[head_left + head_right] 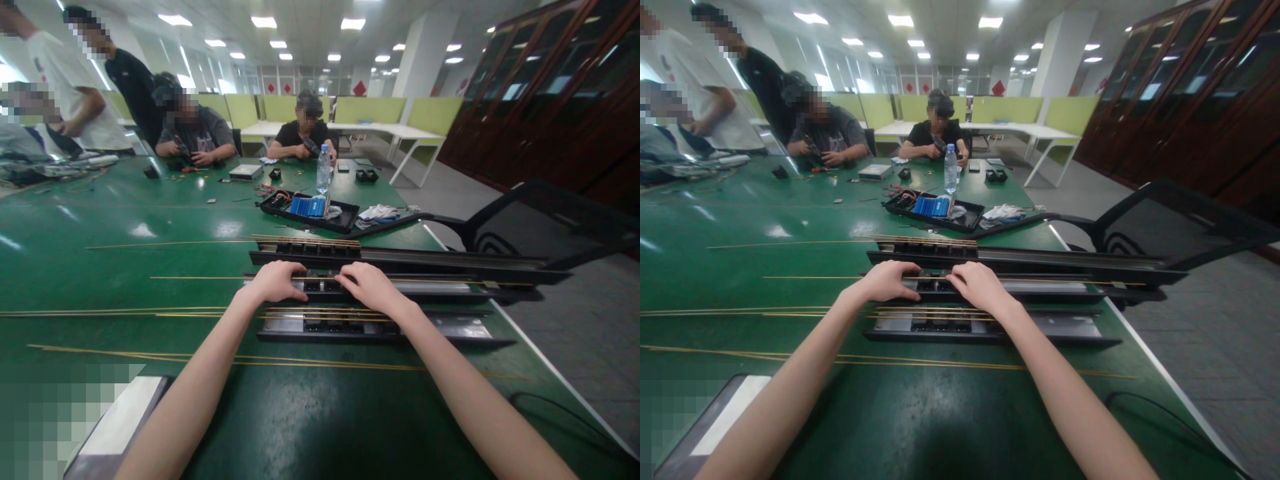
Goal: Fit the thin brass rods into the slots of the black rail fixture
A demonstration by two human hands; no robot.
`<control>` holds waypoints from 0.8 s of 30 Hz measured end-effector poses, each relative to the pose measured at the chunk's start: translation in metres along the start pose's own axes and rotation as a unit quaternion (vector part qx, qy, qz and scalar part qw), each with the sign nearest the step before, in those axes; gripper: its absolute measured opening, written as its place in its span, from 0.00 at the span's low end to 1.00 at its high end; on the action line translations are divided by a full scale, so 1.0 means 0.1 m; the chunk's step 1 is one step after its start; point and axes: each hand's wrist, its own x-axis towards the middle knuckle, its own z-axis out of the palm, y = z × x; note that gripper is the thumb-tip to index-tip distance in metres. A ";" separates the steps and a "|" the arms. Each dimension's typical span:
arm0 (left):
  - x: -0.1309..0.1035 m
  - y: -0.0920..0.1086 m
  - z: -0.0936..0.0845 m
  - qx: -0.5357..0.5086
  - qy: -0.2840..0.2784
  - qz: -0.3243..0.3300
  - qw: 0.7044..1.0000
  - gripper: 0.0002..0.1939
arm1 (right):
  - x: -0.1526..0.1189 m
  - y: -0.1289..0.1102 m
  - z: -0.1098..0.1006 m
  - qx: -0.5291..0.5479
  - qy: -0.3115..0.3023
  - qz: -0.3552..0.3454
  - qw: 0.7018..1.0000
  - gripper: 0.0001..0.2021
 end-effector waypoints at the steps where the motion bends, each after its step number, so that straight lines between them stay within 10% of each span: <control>1: 0.00 0.00 0.00 0.000 0.000 0.000 1.000 0.39 | 0.00 0.00 0.00 -0.001 0.003 -0.002 1.000 0.16; 24: 0.01 0.00 0.00 0.004 0.001 -0.007 1.000 0.39 | -0.01 0.01 -0.01 -0.016 0.012 -0.005 1.000 0.16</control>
